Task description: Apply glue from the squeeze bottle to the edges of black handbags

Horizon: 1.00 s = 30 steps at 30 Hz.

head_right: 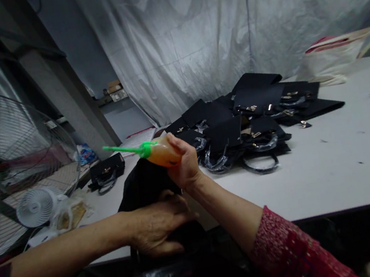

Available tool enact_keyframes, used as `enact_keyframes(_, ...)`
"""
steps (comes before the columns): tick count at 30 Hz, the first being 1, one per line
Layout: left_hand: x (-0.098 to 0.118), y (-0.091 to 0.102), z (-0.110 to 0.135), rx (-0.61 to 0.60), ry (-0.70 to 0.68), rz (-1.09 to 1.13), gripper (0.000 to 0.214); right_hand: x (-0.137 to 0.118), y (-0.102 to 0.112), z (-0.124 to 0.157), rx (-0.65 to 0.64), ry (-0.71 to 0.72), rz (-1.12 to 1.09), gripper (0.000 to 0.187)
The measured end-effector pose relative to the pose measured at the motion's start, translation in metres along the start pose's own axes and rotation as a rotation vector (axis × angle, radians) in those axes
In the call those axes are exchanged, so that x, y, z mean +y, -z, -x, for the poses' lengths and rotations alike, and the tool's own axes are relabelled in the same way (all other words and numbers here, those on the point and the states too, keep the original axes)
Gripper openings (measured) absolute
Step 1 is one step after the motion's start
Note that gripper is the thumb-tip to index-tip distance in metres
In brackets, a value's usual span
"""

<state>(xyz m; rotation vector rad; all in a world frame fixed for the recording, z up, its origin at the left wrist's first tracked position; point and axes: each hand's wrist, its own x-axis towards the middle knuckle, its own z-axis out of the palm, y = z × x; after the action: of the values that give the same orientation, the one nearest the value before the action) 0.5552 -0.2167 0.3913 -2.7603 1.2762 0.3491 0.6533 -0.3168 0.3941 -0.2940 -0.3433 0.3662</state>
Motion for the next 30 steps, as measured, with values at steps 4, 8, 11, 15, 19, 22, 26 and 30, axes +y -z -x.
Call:
enact_keyframes(4,0.006,0.010,0.006,-0.111,-0.027,0.051,0.051,-0.011,-0.002,-0.012,-0.002,0.034,-0.017,0.019)
enact_keyframes(8,-0.002,0.033,0.007,-0.247,0.078,-0.075,0.012,-0.017,-0.007,-0.021,-0.051,0.006,0.009,0.018)
enact_keyframes(11,-0.022,0.059,0.013,-0.142,0.251,-0.098,0.011,-0.027,-0.021,-0.029,-0.115,0.058,0.013,0.019)
enact_keyframes(15,-0.038,0.091,0.023,0.055,0.312,0.105,0.017,-0.045,-0.046,-0.043,-0.212,0.210,-0.003,0.019)
enact_keyframes(19,-0.038,0.093,0.024,0.157,0.367,0.381,0.014,-0.055,-0.061,-0.048,-0.182,0.293,0.010,0.017)
enact_keyframes(22,-0.041,0.078,0.020,0.203,0.364,0.294,0.014,-0.054,-0.055,-0.040,-0.198,0.265,0.050,0.015)
enact_keyframes(26,-0.048,0.051,0.014,0.120,0.338,0.274,0.035,-0.051,-0.029,-0.021,-0.092,0.122,0.091,0.016)
enact_keyframes(30,-0.056,0.034,0.006,-0.011,0.299,0.554,0.037,-0.054,-0.004,-0.010,-0.013,0.103,0.111,0.016)
